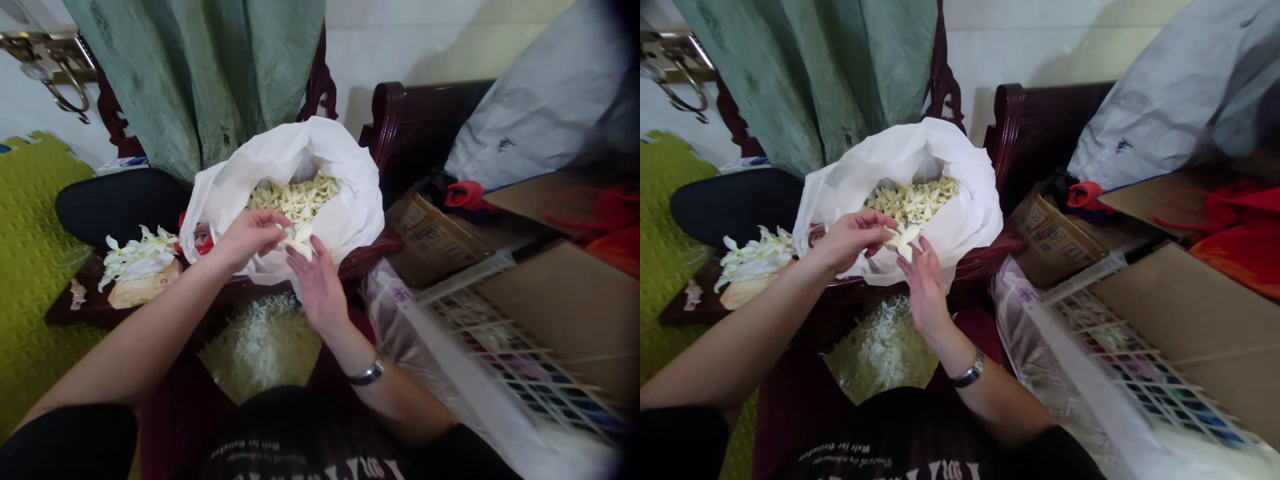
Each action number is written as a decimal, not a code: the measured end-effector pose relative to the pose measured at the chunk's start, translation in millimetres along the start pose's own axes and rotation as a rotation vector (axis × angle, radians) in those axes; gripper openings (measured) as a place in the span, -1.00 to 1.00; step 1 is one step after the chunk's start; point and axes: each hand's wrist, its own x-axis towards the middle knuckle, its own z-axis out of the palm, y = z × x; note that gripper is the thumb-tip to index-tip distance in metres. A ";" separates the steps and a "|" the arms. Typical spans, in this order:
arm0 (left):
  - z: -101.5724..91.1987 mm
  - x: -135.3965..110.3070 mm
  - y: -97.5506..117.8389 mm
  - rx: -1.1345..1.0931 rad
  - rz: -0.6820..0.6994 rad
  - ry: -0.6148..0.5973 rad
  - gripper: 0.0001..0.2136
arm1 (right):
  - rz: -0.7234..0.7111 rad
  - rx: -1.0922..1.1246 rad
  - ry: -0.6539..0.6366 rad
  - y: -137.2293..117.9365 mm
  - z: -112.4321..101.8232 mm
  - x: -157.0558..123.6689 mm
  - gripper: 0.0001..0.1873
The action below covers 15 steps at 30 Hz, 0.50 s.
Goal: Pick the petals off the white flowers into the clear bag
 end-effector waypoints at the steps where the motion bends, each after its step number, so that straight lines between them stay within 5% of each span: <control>1: 6.8 -10.8 -4.1 0.019 0.017 -0.009 -0.82 | 0.045 0.073 0.024 5.3 9.8 3.3 -0.64; 6: 23.9 -39.6 -34.4 0.281 0.248 0.178 -0.84 | 0.281 0.237 0.227 29.9 41.2 5.2 -0.76; 10: 21.4 -37.5 -45.3 0.556 0.448 0.429 -0.91 | 0.374 0.194 0.216 39.2 53.1 -10.1 -0.79; 15: 39.7 -47.8 -52.6 0.534 0.472 0.320 -0.58 | 0.274 0.214 0.135 32.0 55.2 -8.1 -0.61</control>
